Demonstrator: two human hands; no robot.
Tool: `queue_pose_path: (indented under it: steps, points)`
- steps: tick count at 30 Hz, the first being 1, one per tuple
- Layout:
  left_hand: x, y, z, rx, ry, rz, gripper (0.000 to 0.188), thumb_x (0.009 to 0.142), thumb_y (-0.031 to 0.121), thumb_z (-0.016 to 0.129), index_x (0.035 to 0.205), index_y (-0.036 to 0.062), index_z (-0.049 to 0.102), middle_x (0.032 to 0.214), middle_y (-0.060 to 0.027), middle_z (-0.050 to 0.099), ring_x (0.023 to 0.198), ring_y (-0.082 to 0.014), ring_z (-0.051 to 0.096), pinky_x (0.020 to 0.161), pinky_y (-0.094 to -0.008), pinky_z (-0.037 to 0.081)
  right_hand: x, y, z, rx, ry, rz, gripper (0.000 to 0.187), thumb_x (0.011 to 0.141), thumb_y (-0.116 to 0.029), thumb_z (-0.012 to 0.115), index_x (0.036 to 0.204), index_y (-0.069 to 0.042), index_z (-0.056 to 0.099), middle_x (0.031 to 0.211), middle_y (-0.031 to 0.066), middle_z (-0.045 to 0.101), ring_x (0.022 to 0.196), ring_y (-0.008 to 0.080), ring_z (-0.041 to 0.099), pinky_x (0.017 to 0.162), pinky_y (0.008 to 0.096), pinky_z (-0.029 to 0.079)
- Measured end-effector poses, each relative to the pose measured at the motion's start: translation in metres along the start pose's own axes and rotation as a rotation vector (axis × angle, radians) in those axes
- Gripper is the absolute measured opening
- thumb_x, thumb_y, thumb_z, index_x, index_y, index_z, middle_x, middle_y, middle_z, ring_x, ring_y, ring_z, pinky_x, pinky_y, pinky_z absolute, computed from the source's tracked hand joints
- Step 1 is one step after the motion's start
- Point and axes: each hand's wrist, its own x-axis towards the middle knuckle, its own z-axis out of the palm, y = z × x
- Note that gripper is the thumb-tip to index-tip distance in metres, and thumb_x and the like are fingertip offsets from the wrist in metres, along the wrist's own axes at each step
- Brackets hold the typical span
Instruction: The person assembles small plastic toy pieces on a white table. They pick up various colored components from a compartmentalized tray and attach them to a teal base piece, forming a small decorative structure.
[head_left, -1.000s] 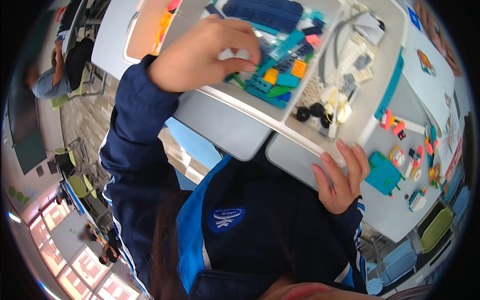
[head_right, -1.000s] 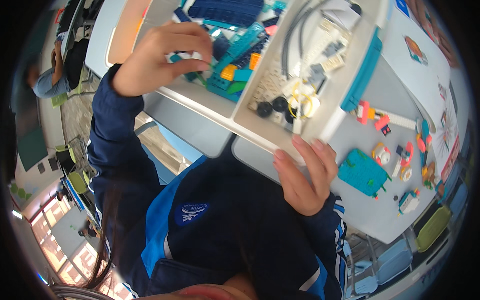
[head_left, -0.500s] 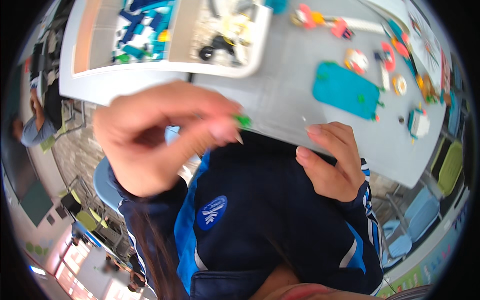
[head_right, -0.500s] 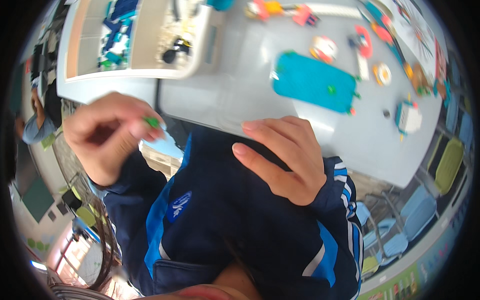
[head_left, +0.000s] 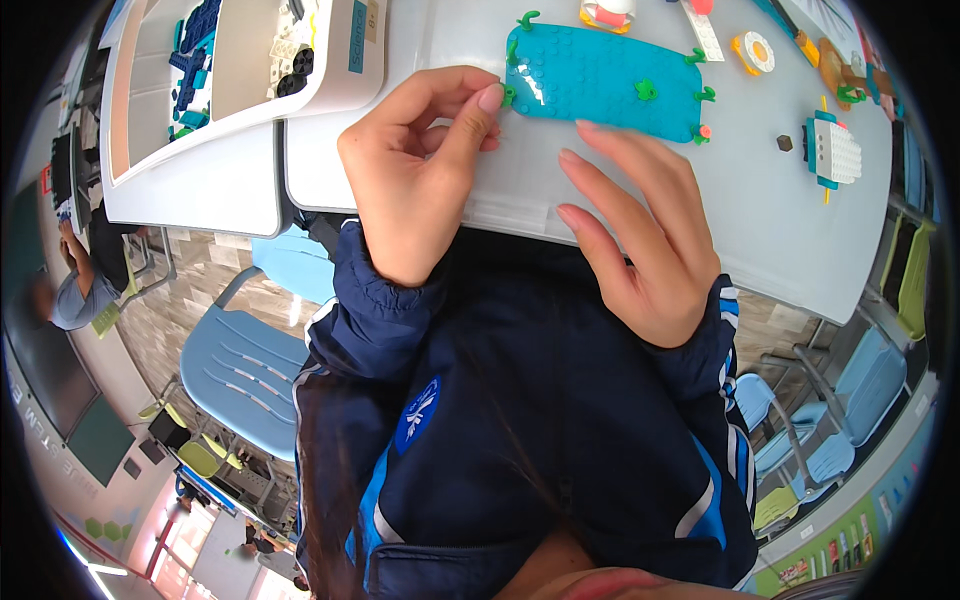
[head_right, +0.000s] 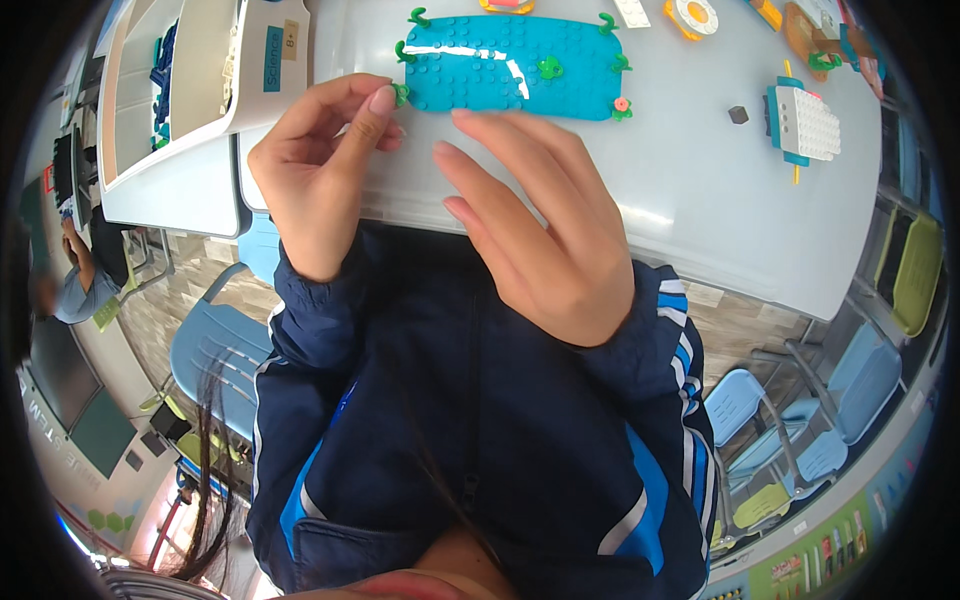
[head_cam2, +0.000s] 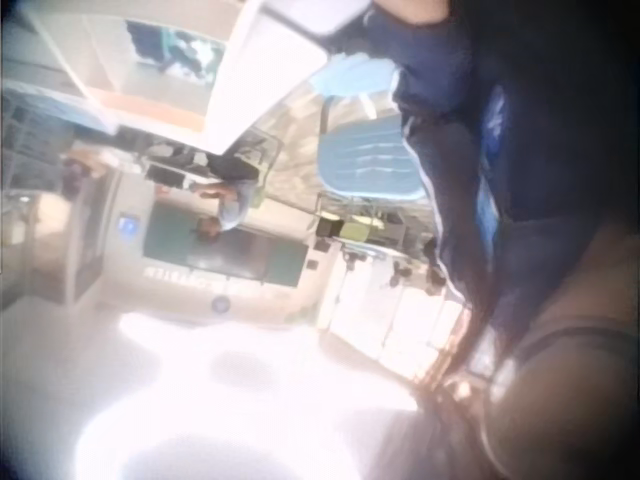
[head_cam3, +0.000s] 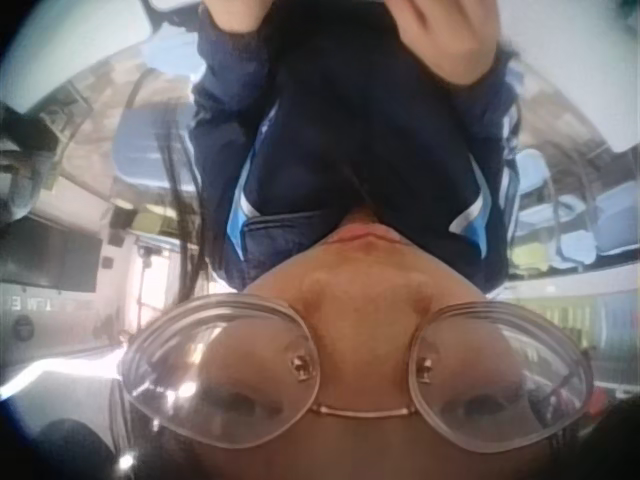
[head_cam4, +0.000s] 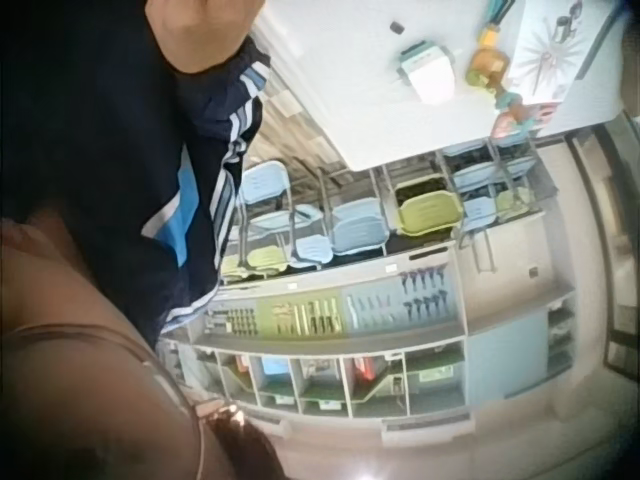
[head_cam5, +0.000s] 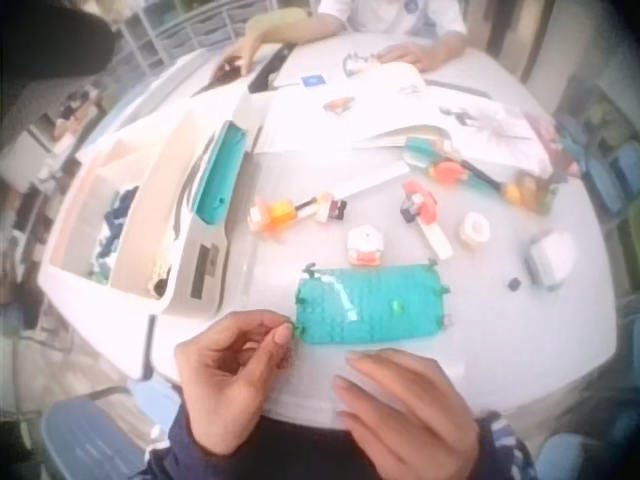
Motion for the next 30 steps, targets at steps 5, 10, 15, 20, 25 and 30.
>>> queue_pose_path:
  steps: [5, 10, 15, 20, 25, 30]
  points:
    - [0.005, 0.0, -0.001, 0.061, -0.035, -0.01, 0.009, 0.089, -0.003, 0.068, 0.098, -0.0058, 0.07, 0.082, -0.0075, 0.07, 0.069, -0.0089, 0.063, 0.061, -0.0204, 0.052, 0.007, 0.013, 0.012, -0.018, -0.008, 0.009, 0.05, 0.068, 0.004, 0.077, 0.117, 0.0, 0.066, 0.122, 0.0154, 0.061, 0.107, 0.0349, 0.059, 0.088, 0.0427, 0.051]
    - [0.006, -0.001, -0.002, 0.093, -0.045, -0.006, 0.01, 0.088, -0.005, 0.067, 0.097, -0.0056, 0.07, 0.084, -0.008, 0.071, 0.069, -0.0095, 0.065, 0.061, -0.0204, 0.052, 0.009, 0.01, 0.014, -0.04, -0.07, 0.098, 0.049, 0.071, 0.0, 0.077, 0.119, -0.004, 0.067, 0.125, 0.0117, 0.06, 0.111, 0.0323, 0.056, 0.092, 0.0412, 0.049]
    - [0.006, 0.003, 0.0, 0.144, -0.02, -0.018, 0.012, 0.087, -0.004, 0.071, 0.098, -0.0079, 0.071, 0.085, -0.0084, 0.07, 0.071, -0.0113, 0.064, 0.063, -0.0219, 0.053, 0.013, 0.005, 0.012, -0.058, -0.156, 0.197, 0.051, 0.077, -0.009, 0.076, 0.127, -0.011, 0.067, 0.128, 0.0073, 0.059, 0.112, 0.0296, 0.053, 0.096, 0.0389, 0.046]
    - [0.01, 0.006, -0.001, 0.154, -0.055, -0.033, 0.011, 0.086, -0.005, 0.071, 0.096, -0.0088, 0.071, 0.087, -0.0095, 0.071, 0.071, -0.0117, 0.065, 0.062, -0.0222, 0.054, 0.016, 0.003, 0.015, -0.131, -0.199, 0.22, 0.056, 0.076, -0.019, 0.075, 0.131, -0.017, 0.066, 0.128, 0.0057, 0.056, 0.11, 0.0289, 0.048, 0.095, 0.0385, 0.044]
    - [0.011, 0.006, -0.002, 0.171, -0.076, -0.022, 0.011, 0.086, -0.005, 0.071, 0.096, -0.0085, 0.071, 0.085, -0.0096, 0.071, 0.07, -0.0117, 0.065, 0.062, -0.0213, 0.053, 0.014, 0.004, 0.017, -0.184, -0.188, 0.197, 0.058, 0.073, -0.018, 0.077, 0.13, -0.018, 0.066, 0.128, 0.0051, 0.056, 0.109, 0.0287, 0.049, 0.094, 0.0385, 0.044]
    - [0.008, -0.001, 0.001, 0.303, -0.001, 0.103, 0.009, 0.082, -0.004, 0.072, 0.091, -0.0027, 0.072, 0.081, -0.0082, 0.072, 0.066, -0.0119, 0.067, 0.061, -0.0242, 0.055, 0.012, 0.001, 0.023, -0.247, -0.172, 0.175, 0.062, 0.069, -0.014, 0.079, 0.129, -0.017, 0.066, 0.127, 0.0049, 0.056, 0.106, 0.0273, 0.051, 0.09, 0.037, 0.047]
